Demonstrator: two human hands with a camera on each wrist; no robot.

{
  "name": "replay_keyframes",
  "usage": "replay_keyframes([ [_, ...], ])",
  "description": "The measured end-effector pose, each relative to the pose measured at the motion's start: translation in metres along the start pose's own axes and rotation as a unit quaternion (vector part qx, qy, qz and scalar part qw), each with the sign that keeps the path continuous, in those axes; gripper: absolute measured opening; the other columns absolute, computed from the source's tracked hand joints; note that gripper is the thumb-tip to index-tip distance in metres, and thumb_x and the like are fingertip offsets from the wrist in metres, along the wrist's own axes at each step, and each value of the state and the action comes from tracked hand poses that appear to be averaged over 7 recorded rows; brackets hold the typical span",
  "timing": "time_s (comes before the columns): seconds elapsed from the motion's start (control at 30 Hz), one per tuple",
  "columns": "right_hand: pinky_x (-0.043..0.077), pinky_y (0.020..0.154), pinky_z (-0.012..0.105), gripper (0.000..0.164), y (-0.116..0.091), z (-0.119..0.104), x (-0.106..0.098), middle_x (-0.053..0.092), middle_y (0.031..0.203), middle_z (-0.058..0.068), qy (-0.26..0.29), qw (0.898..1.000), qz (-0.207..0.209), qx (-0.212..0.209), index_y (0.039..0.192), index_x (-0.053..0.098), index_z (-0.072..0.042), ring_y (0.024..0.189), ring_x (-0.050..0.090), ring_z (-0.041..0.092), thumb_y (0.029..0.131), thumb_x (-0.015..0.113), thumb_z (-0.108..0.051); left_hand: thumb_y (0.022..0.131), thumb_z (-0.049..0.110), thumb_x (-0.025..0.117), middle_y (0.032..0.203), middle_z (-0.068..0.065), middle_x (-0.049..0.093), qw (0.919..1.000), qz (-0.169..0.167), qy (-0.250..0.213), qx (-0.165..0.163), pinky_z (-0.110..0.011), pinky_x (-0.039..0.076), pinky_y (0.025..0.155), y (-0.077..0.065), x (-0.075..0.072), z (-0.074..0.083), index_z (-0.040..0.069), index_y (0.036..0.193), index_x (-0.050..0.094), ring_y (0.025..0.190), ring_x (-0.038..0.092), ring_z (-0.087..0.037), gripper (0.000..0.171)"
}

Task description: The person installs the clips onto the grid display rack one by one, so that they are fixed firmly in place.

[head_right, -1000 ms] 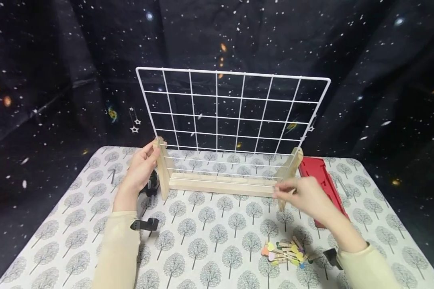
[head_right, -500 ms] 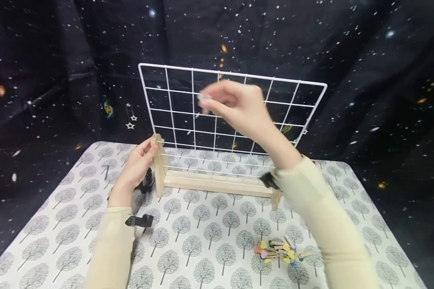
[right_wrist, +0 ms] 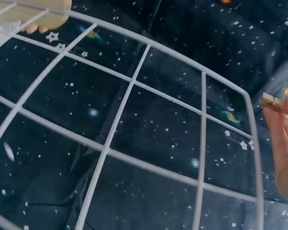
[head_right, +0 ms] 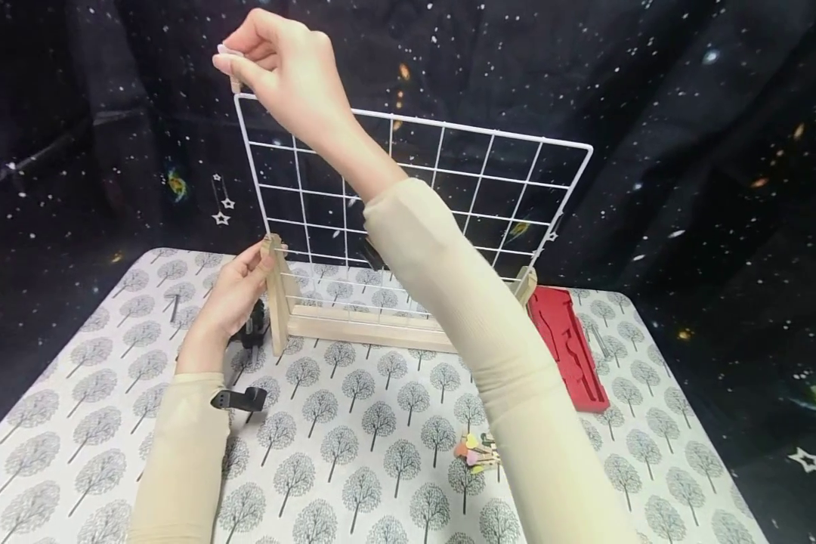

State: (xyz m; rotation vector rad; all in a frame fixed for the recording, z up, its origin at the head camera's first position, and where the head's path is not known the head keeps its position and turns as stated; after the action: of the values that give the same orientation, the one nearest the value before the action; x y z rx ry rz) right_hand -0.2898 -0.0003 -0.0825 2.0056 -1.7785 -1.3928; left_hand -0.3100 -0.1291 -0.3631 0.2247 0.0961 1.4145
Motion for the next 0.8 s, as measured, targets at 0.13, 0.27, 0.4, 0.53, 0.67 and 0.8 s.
replay_keyframes([
  [0.13,0.046,0.066,0.013,0.017,0.014,0.01,0.009,0.067,0.085,-0.003,-0.031,0.999,-0.009,-0.006,0.086,0.064,-0.01,0.074,0.06,0.002,0.077,0.065,-0.024,0.085,0.031,0.051,0.135,-0.009,0.037,0.9999,-0.01,-0.003,0.001,-0.04,0.026,0.104,0.004,0.001,0.002,0.014,0.134,0.032,0.125,0.033,-0.021,0.055],
  [0.27,0.046,0.065,0.013,0.014,0.014,0.013,0.014,0.067,0.084,-0.005,-0.065,0.998,-0.012,-0.014,0.082,0.065,-0.011,0.072,0.06,0.001,0.078,0.064,-0.024,0.085,0.031,0.051,0.136,-0.008,0.036,0.9999,-0.008,0.001,-0.007,-0.038,0.026,0.104,0.002,-0.002,0.001,0.014,0.135,0.032,0.125,0.032,-0.019,0.056],
  [0.4,0.046,0.064,0.013,0.014,0.014,0.011,0.017,0.067,0.083,-0.005,-0.081,0.997,-0.012,-0.015,0.082,0.066,-0.012,0.071,0.06,0.001,0.078,0.064,-0.025,0.086,0.031,0.051,0.137,-0.009,0.034,1.0,-0.001,-0.001,-0.006,-0.039,0.025,0.105,-0.001,-0.006,0.0,0.013,0.135,0.031,0.126,0.031,-0.021,0.056],
  [0.53,0.046,0.064,0.013,0.015,0.014,0.01,0.016,0.067,0.082,-0.003,-0.1,0.995,-0.015,-0.007,0.085,0.066,-0.012,0.072,0.06,0.002,0.079,0.062,-0.025,0.086,0.029,0.051,0.136,-0.011,0.034,0.9999,-0.012,-0.008,0.0,-0.04,0.023,0.105,-0.001,-0.005,0.002,0.012,0.135,0.03,0.126,0.031,-0.022,0.056],
  [0.67,0.047,0.067,0.012,0.017,0.015,0.012,0.013,0.067,0.084,-0.003,-0.118,0.993,-0.024,0.002,0.089,0.066,-0.012,0.074,0.06,0.001,0.081,0.061,-0.026,0.085,0.031,0.051,0.134,-0.01,0.038,0.9998,-0.012,-0.013,-0.003,-0.039,0.024,0.105,0.0,-0.002,0.002,0.013,0.134,0.032,0.125,0.032,-0.02,0.056],
  [0.8,0.047,0.069,0.011,0.02,0.013,0.014,0.015,0.067,0.088,-0.004,-0.105,0.994,-0.026,0.006,0.093,0.066,-0.012,0.076,0.06,0.0,0.08,0.061,-0.027,0.085,0.03,0.052,0.134,-0.009,0.038,0.9996,-0.012,-0.025,-0.006,-0.038,0.023,0.106,-0.001,-0.002,0.003,0.013,0.134,0.032,0.125,0.033,-0.019,0.055],
])
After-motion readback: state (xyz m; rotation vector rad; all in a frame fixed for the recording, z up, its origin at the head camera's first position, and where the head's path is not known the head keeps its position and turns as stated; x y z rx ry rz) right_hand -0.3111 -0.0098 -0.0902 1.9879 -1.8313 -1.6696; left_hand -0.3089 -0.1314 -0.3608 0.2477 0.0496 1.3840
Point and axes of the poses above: each hand's wrist, its own y-axis towards the middle knuckle, its own x-axis out of the palm, z = x × y, the point moved 4 cm from there along y, towards the middle knuckle
